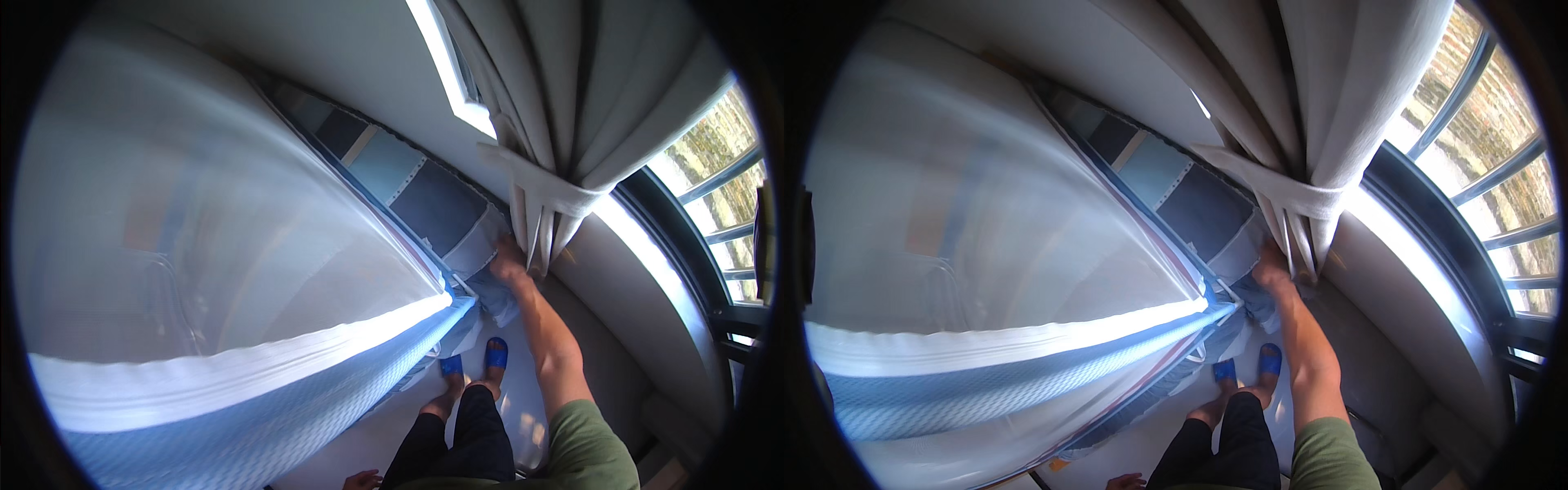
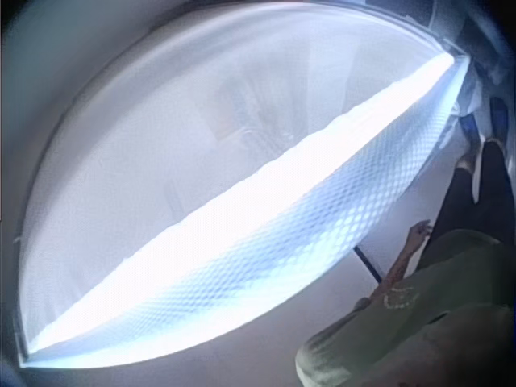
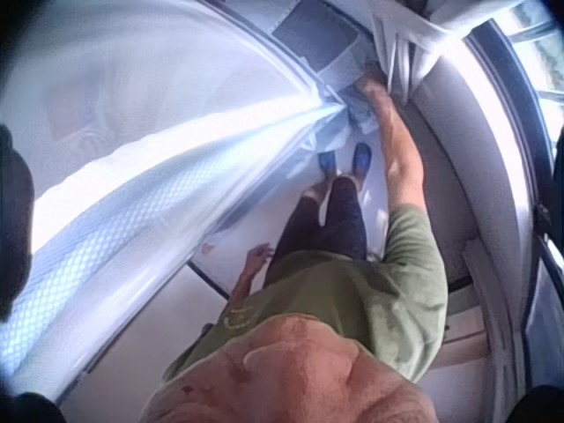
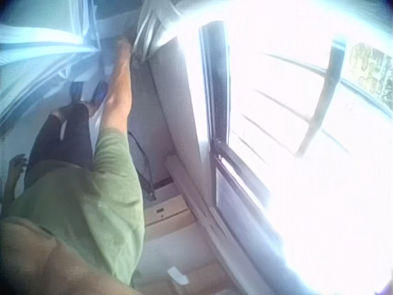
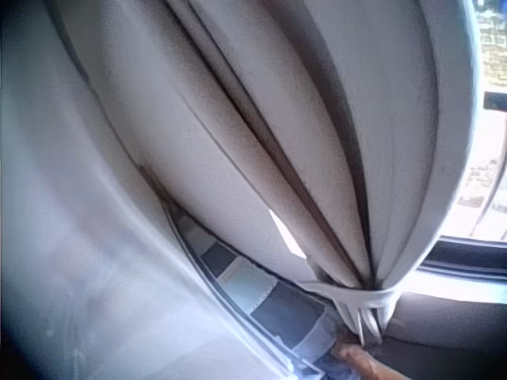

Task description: The person assembles a pop-up bed canopy by inserting flexible rods into fabric sleeves and securing the frame. They handle pillows and bedding, then attach the canopy to the bed frame and adjust the mesh cover.

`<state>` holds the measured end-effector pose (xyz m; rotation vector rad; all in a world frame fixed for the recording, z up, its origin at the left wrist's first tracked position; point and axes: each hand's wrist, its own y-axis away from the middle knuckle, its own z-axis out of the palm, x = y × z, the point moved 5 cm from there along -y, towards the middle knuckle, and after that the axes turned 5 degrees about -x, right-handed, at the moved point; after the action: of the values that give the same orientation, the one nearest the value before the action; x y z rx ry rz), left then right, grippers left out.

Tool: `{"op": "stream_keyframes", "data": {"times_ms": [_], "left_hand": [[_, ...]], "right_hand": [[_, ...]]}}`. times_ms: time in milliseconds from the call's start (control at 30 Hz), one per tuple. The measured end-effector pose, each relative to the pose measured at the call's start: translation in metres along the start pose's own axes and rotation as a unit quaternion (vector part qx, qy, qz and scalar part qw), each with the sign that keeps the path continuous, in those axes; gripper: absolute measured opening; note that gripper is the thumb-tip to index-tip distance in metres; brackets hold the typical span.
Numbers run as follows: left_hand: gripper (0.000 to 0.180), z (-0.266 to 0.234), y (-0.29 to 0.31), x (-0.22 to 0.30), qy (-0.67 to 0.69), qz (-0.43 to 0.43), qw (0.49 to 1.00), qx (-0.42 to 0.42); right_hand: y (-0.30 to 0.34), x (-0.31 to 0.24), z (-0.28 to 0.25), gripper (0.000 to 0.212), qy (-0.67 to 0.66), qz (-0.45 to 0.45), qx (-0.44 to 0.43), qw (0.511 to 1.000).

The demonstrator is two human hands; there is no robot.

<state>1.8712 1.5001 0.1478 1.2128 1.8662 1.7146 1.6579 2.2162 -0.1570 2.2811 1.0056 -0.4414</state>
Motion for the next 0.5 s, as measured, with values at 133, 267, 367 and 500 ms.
{"op": "stream_keyframes", "data": {"times_ms": [133, 267, 367, 500], "left_hand": [[0.039, 0.004, 0.003, 0.006, -0.008, 0.017, 1.000, -0.016], [0.038, 0.012, 0.007, 0.009, -0.006, 0.043, 0.999, -0.012], [0.034, 0.011, -0.013, -0.005, -0.041, 0.074, 0.996, -0.006], [0.029, 0.014, -0.006, -0.003, -0.093, 0.108, 0.988, 0.062]], "right_hand": [[0.069, 0.035, 0.033, 0.059, -0.158, 0.025, 0.003, 0.987], [0.184, 0.080, 0.094, 0.024, -0.076, 0.035, 0.012, 0.996], [0.287, 0.093, 0.112, 0.026, -0.046, 0.061, -0.193, 0.978], [0.403, 0.051, 0.091, 0.026, 0.091, 0.000, -0.386, 0.918]]}}
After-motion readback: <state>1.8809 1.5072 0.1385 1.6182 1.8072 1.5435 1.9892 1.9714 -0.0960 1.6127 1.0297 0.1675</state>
